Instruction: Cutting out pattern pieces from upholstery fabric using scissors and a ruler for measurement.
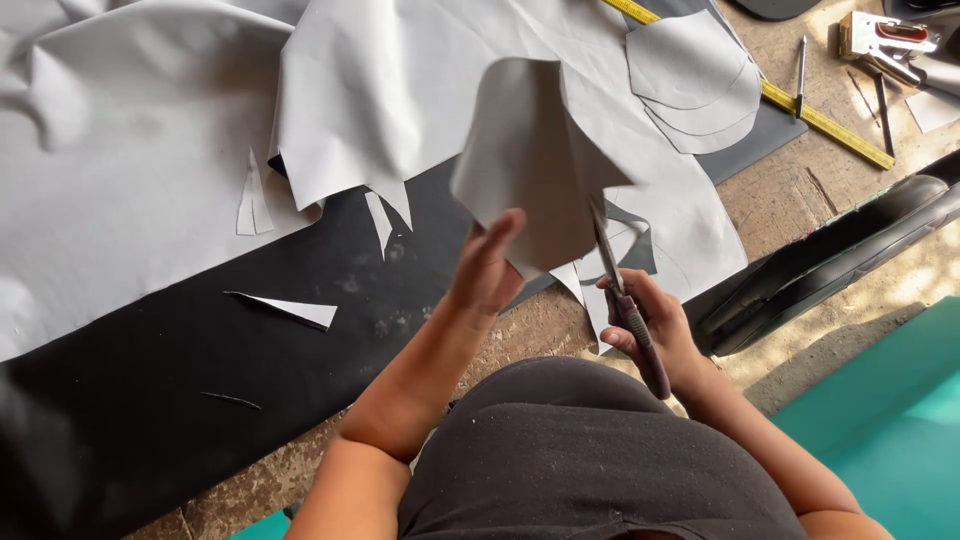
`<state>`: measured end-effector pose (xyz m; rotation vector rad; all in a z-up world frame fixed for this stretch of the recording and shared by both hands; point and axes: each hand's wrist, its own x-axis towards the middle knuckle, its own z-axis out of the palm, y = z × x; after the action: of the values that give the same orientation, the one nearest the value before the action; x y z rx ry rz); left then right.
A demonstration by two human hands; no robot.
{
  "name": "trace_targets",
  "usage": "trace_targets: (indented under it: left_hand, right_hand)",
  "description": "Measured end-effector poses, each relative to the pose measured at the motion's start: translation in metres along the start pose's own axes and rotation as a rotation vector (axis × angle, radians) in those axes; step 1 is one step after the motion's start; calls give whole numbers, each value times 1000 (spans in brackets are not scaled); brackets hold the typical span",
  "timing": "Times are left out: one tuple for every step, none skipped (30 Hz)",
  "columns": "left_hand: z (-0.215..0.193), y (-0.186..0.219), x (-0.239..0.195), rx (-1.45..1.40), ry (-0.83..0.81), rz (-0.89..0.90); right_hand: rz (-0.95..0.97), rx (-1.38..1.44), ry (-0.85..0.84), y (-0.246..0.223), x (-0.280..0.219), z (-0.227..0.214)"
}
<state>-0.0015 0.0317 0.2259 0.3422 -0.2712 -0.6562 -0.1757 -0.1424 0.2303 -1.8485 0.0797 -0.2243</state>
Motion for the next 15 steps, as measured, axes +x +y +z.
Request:
trace_targets:
  left_hand:
    - [2,-10,0,0,-1,2]
    - [5,-20,2,165,172,103]
    - [9,-30,4,329,343,206]
    - [2,-30,1,327,336,198]
    - [-5,-31,-2,644,267,357]
    - [-11,-32,-3,957,185,517]
    - [-11,-33,-5,953,173,512]
    - [-12,-34,-8,991,137,538]
    - [-13,-35,-11,1027,102,564]
    - [-13,-37,-12,1023,93,561]
    - [-13,-38,-13,1079,45,608]
    - [-13,-39,-16,1136,2,655]
    - [-2,-32,-16,1134,-1,652]
    - [8,-23,-18,1144,-17,635]
    - [18,-15,-19,1154,-32,617]
  right_hand:
    - [-1,-1,-1,4,-3,1]
    - [-33,19,55,8,-5,1]
    - [-65,38,111,12,-6,0]
    - [-64,34,121,11,-6,1]
    - [-61,64,132,11,-5,1]
    - [-60,93,145,10,-4,0]
    - [-61,88,158,9,-4,1]
    - [-59,136,159,8,-5,3]
    - [-58,183,159,7,-6,4]
    - [-58,179,168,10,-7,2]
    - [-78,164,170,14,-8,1]
    - [-96,151,169,18,-9,0]
    - [-94,149,173,19,-9,0]
    - [-121,143,186,20,-9,1]
    - [-147,136,200,20,-9,2]
